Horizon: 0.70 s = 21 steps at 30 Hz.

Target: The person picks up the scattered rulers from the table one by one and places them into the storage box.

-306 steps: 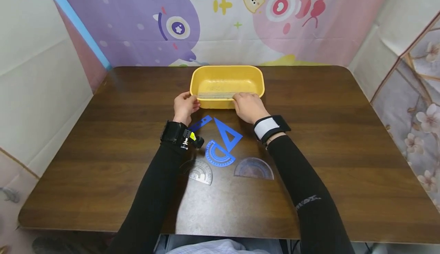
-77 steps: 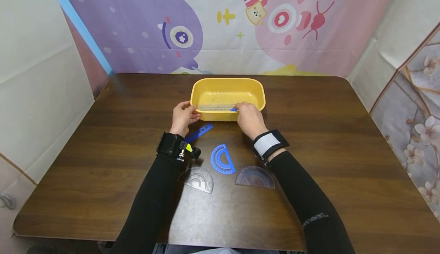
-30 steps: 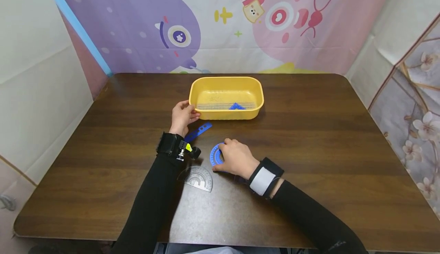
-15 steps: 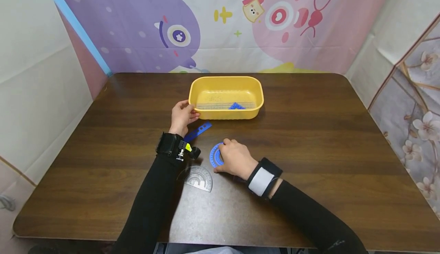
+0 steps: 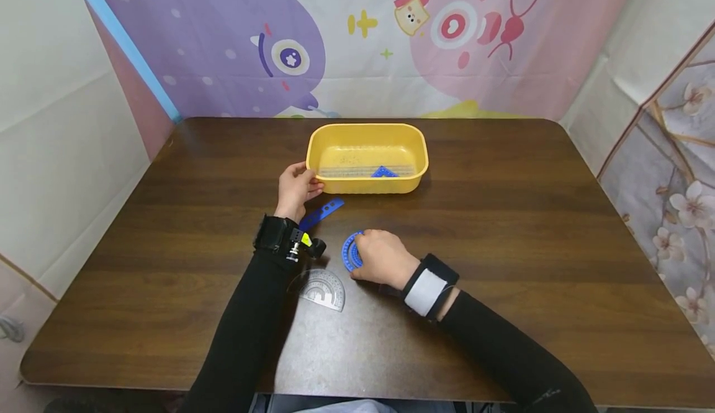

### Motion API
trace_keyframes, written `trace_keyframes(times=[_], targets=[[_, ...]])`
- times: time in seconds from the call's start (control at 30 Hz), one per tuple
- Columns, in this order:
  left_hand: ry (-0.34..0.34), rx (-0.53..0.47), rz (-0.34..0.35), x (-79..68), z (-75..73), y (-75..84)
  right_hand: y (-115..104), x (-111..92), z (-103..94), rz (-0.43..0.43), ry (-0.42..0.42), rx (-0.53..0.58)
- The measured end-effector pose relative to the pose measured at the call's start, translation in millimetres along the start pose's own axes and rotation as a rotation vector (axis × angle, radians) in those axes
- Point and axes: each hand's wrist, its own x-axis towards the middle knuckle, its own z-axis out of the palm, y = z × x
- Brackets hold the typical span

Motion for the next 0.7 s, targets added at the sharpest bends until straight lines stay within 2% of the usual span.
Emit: trace_keyframes(times=[0.17, 0.37, 0.53, 0.7], targets=[[0.005, 0.000, -0.002, -1.5, -0.6, -0.4, 3.7, 0.9, -5.7, -0.014, -0.084, 0.072], [-0.001, -0.017, 0.004, -0.5, 0.5, 0.3, 6.7, 1.7, -14.3, 0.012, -0.167, 0.158], [0.000, -0.012, -0.001, -1.0, 0.6, 1.1, 5.5, 0.1, -19.0, 0.040, -0.223, 0.192], [-0.002, -0.012, 0.001, -1.9, 0.1, 1.0, 6.4, -1.6, -21.2, 0.048, -0.242, 0.197]])
